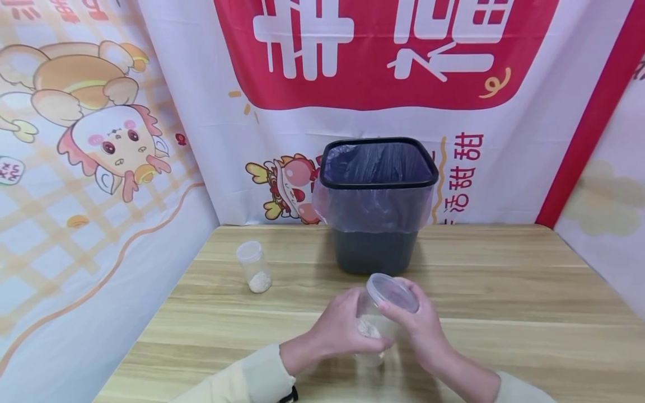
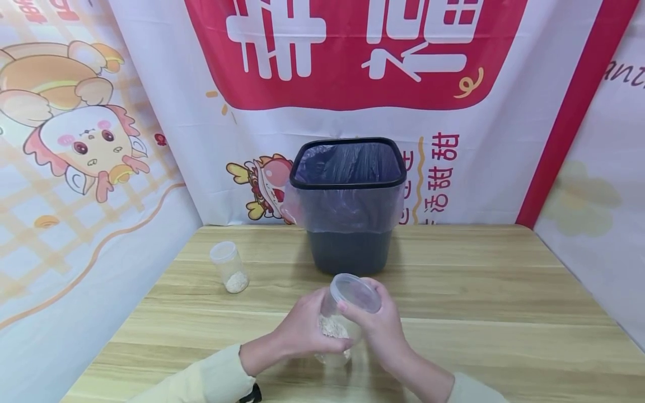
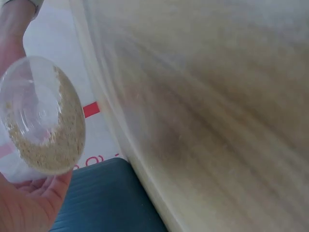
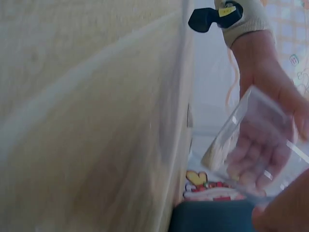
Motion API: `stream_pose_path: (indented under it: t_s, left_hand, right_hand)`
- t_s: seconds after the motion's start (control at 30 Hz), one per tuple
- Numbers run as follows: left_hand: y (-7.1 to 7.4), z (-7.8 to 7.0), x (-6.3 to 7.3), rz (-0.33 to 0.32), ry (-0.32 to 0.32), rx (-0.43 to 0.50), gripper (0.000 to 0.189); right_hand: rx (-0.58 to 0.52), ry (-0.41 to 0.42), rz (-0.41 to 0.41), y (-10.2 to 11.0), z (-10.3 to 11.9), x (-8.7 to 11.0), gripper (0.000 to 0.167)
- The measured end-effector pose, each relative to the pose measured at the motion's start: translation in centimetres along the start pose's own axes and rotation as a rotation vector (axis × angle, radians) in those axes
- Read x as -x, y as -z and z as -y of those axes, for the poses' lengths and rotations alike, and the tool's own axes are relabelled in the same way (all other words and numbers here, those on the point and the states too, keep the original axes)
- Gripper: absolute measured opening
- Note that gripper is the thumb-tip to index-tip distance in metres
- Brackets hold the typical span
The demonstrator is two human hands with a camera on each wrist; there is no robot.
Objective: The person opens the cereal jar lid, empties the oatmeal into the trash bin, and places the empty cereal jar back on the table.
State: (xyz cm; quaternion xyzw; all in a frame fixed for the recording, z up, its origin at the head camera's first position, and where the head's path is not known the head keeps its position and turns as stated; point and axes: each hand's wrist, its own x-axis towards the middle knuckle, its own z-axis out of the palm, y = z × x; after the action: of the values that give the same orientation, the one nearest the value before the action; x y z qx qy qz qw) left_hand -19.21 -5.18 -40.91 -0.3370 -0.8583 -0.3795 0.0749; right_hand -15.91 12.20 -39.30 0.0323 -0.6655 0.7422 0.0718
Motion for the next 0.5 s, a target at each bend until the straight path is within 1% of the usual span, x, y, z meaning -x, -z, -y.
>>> stream_pose_path:
  t_s: [0.07, 0.13, 0.23, 0.3, 0.4, 0.5]
  left_hand:
    - [0.3, 0.0, 0.0, 0.030, 0.017, 0.042, 0.074]
    - [0.6, -0.1, 0.0, 0.059, 0.022, 0.067, 0.073]
    - [1.0, 0.0, -0.1, 0.098, -0.004, 0.098, 0.074]
    - [1.1, 0.1, -0.2, 0.116, -0.025, 0.114, 0.073]
    - [1.0, 0.1, -0.2, 0.129, -0.038, 0.142, 0.071]
    - [1.0, 0.1, -0.2, 0.123, -0.025, 0.167, 0.069]
  right_hand:
    - [-0.047, 0.049, 0.085, 0.6, -0.1, -0.2, 0.051]
    - [-0.116, 0.112, 0.204, 1.3, -0.4, -0.5, 0.051]
    - [-0.190, 0.203, 0.376, 2.3, -0.8, -1.0, 0.053]
    - [-0.217, 0.240, 0.462, 2.7, -1.0, -1.4, 0.054]
    - [-0.221, 0.267, 0.523, 3.1, -1.2, -1.7, 0.056]
    - [-0.233, 0.269, 0.548, 3.2, -1.2, -1.9, 0.059]
